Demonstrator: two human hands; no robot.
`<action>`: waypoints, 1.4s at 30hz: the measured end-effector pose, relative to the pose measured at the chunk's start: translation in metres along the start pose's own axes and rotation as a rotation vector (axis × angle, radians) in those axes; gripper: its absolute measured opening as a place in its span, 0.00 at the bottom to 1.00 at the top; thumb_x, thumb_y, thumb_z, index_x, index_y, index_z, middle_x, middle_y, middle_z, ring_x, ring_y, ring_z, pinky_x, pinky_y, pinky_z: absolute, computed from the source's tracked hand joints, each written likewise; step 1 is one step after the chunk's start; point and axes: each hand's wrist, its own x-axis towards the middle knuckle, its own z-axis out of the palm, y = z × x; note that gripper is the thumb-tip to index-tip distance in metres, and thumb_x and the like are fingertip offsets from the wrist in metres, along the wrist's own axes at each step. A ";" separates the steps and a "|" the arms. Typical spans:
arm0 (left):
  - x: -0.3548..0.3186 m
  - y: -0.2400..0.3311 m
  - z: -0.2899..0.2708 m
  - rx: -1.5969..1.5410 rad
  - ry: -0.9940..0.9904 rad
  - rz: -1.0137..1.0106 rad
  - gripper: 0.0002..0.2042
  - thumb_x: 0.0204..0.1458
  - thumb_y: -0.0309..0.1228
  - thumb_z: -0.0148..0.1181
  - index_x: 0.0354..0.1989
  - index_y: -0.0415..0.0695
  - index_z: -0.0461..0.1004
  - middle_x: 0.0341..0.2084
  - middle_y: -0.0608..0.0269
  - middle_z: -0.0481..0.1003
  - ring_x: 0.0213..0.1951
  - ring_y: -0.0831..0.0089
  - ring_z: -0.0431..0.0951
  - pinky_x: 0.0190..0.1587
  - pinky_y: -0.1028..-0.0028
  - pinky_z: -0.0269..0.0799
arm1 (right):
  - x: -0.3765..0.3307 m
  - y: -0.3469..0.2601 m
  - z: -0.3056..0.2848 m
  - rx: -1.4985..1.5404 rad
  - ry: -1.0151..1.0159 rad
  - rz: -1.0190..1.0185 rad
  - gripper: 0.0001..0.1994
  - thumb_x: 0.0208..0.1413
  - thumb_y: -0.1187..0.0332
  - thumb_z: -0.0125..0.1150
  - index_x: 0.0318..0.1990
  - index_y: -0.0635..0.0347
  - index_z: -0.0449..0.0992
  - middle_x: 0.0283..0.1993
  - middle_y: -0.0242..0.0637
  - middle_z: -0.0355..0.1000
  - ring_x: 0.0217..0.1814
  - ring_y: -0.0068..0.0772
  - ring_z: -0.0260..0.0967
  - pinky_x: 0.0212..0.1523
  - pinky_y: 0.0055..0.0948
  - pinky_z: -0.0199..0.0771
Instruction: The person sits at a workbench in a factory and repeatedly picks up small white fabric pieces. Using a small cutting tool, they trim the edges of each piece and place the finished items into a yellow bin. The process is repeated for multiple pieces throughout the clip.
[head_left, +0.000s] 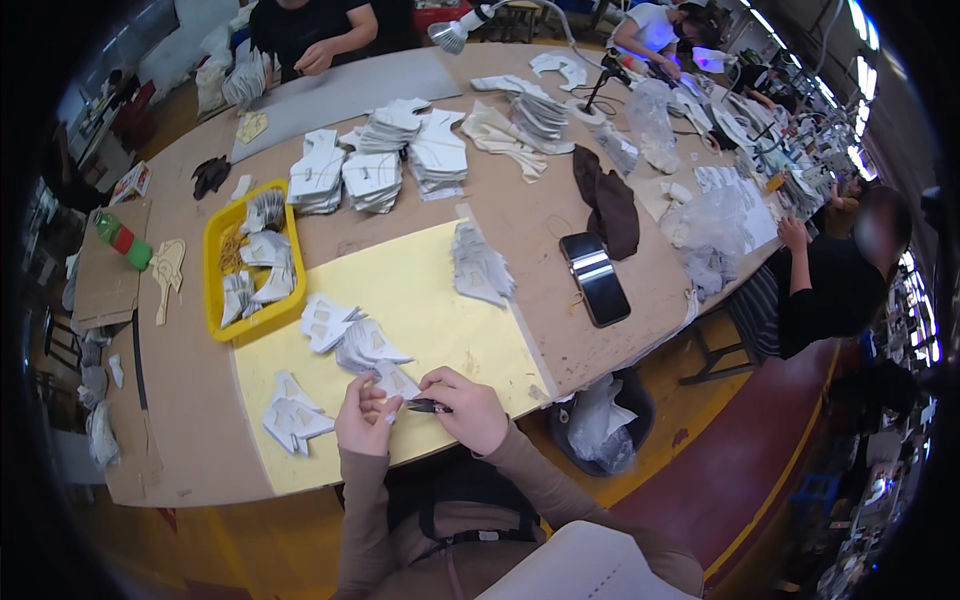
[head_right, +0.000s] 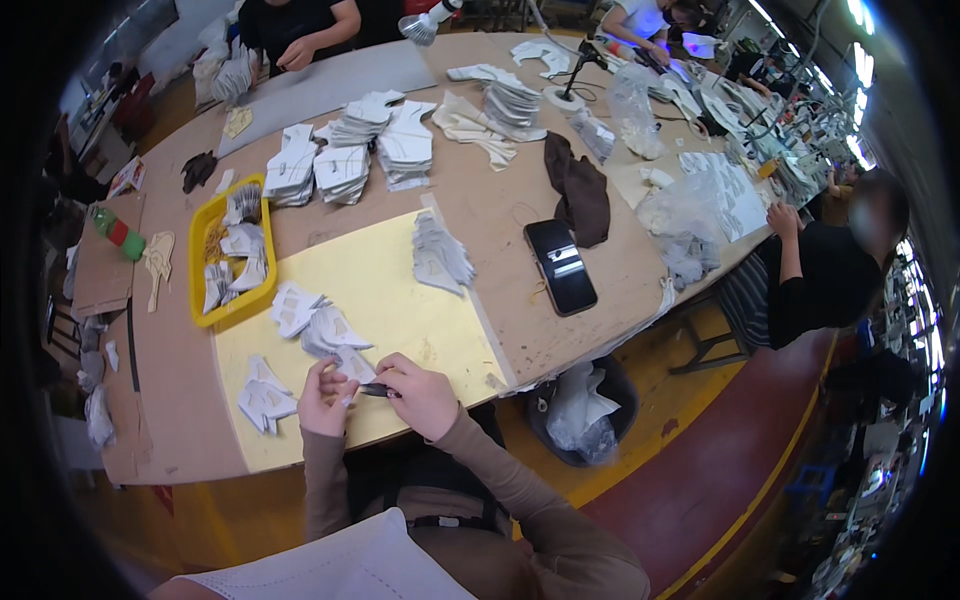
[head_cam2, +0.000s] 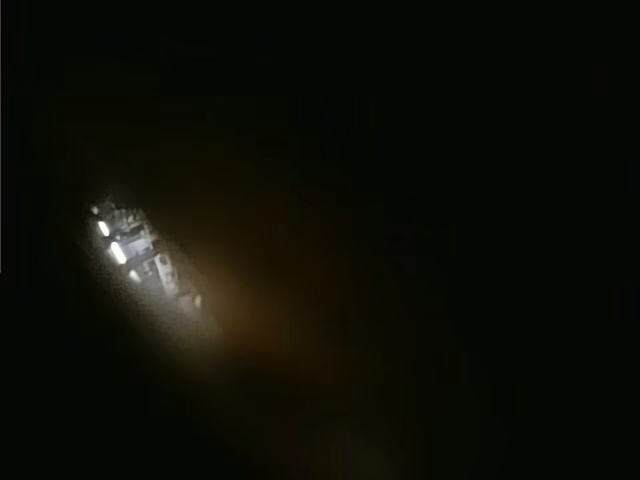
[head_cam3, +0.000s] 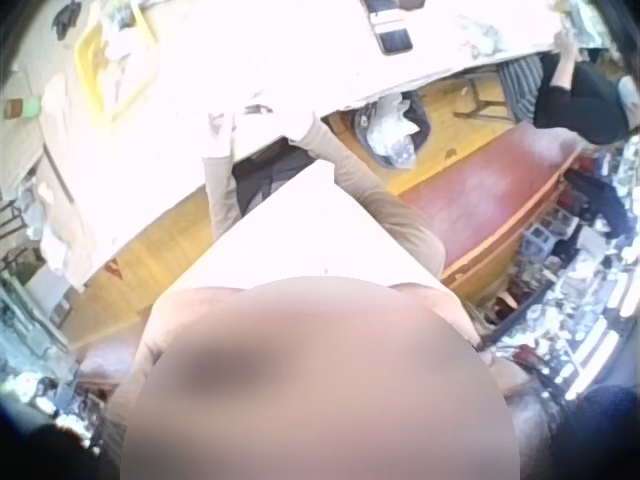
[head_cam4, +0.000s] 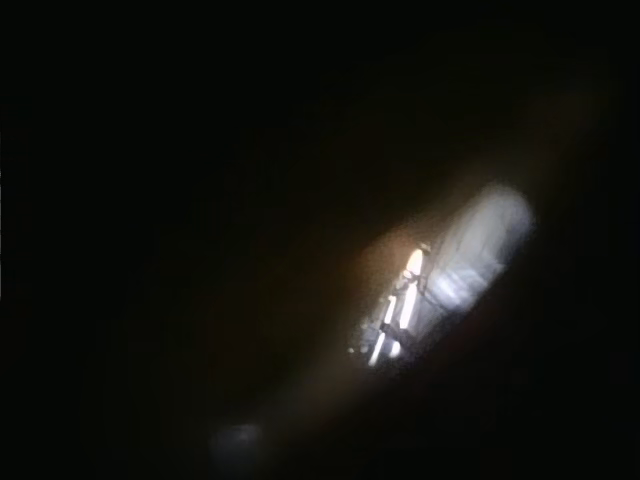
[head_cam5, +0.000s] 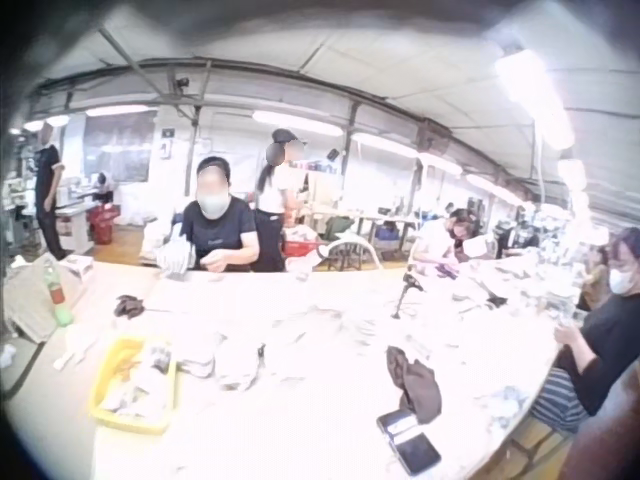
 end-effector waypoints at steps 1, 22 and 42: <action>0.000 0.002 0.002 0.124 0.033 0.062 0.26 0.48 0.28 0.69 0.57 0.39 0.68 0.39 0.59 0.73 0.35 0.77 0.71 0.38 0.77 0.70 | -0.001 -0.002 -0.001 -0.005 0.002 -0.007 0.10 0.45 0.80 0.60 0.37 0.59 0.78 0.42 0.32 0.73 0.34 0.38 0.75 0.33 0.30 0.76; -0.009 0.019 0.000 -0.544 -0.035 -0.067 0.10 0.57 0.22 0.61 0.44 0.29 0.74 0.34 0.59 0.79 0.36 0.79 0.79 0.42 0.81 0.74 | -0.002 -0.037 -0.010 0.188 0.103 -0.035 0.18 0.48 0.84 0.61 0.49 0.65 0.78 0.41 0.41 0.73 0.37 0.35 0.73 0.35 0.29 0.74; -0.020 0.016 0.008 -0.729 -0.109 -0.134 0.09 0.57 0.22 0.61 0.43 0.31 0.77 0.31 0.62 0.79 0.33 0.82 0.76 0.40 0.82 0.72 | -0.003 -0.036 0.004 0.185 0.163 -0.039 0.17 0.48 0.84 0.63 0.48 0.67 0.79 0.36 0.43 0.73 0.36 0.33 0.73 0.38 0.26 0.74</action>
